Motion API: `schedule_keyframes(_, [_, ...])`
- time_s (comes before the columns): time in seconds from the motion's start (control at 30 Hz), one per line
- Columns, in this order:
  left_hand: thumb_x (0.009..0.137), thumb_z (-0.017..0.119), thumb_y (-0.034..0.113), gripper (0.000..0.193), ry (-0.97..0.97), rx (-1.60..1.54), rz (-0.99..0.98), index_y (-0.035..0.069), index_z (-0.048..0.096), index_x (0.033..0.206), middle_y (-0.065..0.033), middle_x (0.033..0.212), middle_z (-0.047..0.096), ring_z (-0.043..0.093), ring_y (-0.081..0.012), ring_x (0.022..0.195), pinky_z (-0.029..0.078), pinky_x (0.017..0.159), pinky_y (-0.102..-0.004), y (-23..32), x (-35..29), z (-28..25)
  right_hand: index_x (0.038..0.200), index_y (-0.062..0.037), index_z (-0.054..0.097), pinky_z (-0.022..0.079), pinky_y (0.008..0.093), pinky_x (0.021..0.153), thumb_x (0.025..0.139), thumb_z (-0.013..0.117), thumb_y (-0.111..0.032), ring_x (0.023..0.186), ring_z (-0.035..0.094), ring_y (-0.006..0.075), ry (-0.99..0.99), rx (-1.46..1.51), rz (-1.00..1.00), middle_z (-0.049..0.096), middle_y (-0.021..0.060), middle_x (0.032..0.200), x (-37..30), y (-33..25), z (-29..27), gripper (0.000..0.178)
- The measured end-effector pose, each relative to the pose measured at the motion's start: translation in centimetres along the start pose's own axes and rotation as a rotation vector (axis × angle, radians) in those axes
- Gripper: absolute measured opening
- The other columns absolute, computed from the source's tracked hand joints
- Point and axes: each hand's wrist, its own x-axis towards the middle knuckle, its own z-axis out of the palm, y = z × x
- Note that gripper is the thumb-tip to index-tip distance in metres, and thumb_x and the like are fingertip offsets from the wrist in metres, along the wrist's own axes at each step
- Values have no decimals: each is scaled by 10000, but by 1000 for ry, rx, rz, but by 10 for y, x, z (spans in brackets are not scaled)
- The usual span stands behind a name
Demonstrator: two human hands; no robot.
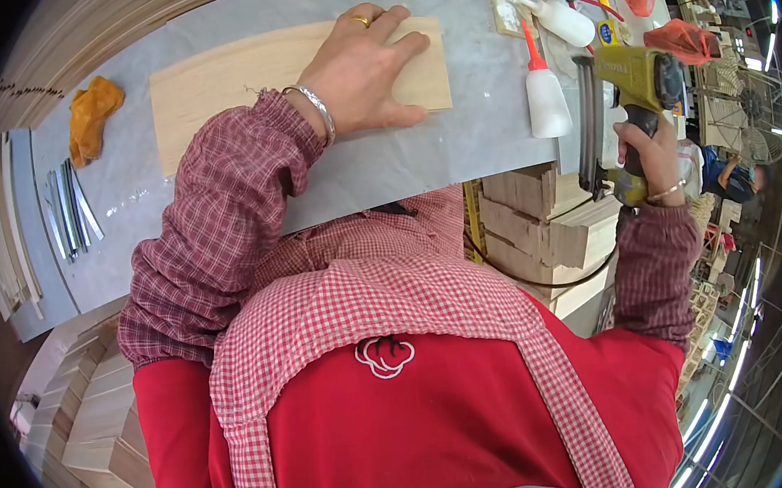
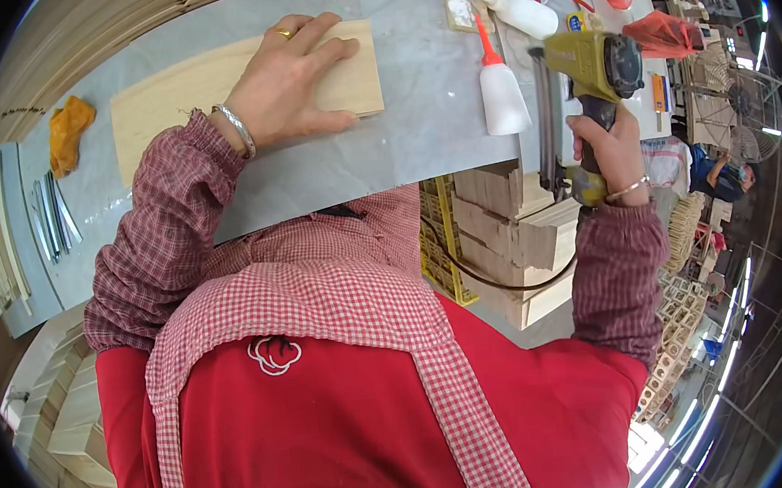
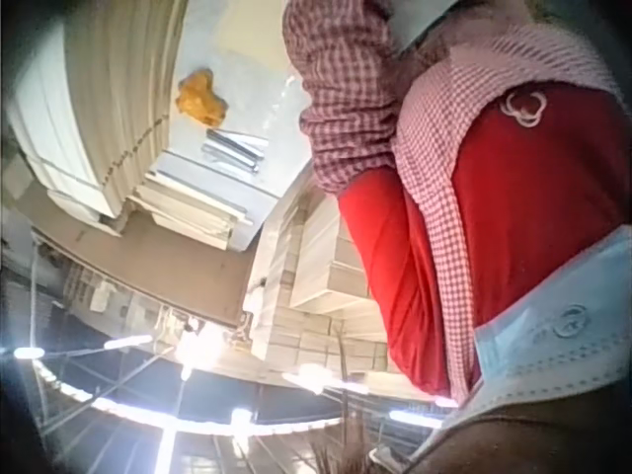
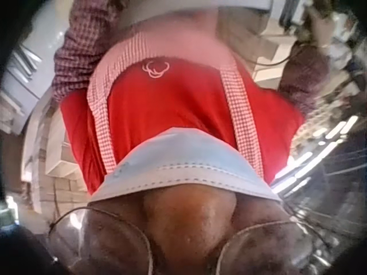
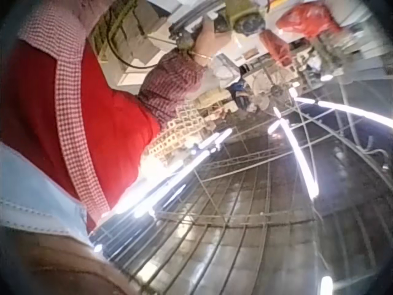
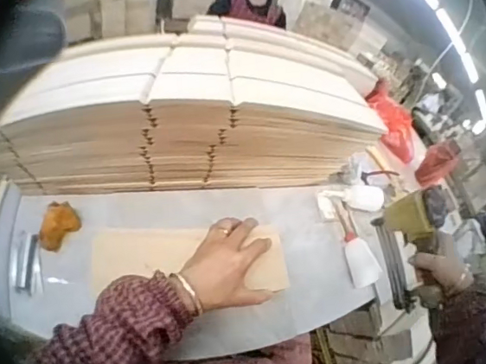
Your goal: Assembling wooden boxes by gluing and nailing wooden slats together on a production floor.
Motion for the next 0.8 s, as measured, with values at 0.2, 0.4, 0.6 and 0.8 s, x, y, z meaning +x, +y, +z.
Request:
schedule_keyframes(0.2, [591, 730, 358, 633, 25, -20, -1, 111, 568, 1150, -134, 1305, 453, 423, -341, 1164, 359, 997, -387, 1, -1, 4, 850, 6, 613, 329, 216, 379, 705, 693, -87, 390, 424, 87, -246, -29, -213, 568, 17, 603, -2, -74, 31, 190])
schedule_keyframes(0.4, [588, 734, 340, 626, 36, -40, -2, 112, 569, 1146, -133, 1307, 454, 423, -342, 1169, 358, 1000, -382, 5, 0, 6, 902, -10, 626, 319, 200, 386, 695, 739, -137, 396, 417, 68, -275, -162, -246, 583, 12, 621, 0, -109, 58, 268])
schedule_keyframes(0.6, [587, 726, 358, 557, 87, -31, 27, 80, 607, 1056, -194, 1252, 489, 454, -351, 1111, 306, 1016, -383, 8, -1, 4, 949, -27, 638, 320, 203, 388, 690, 762, -160, 402, 413, 60, -301, -176, -319, 598, 8, 645, 12, -103, 59, 316])
schedule_keyframes(0.8, [587, 729, 354, 553, 96, -26, 35, 71, 609, 1047, -200, 1246, 492, 455, -347, 1104, 304, 1012, -381, 10, -1, 6, 978, -20, 637, 341, 214, 408, 687, 762, -140, 426, 432, 68, -313, -218, -342, 608, 10, 667, 19, -100, 58, 339])
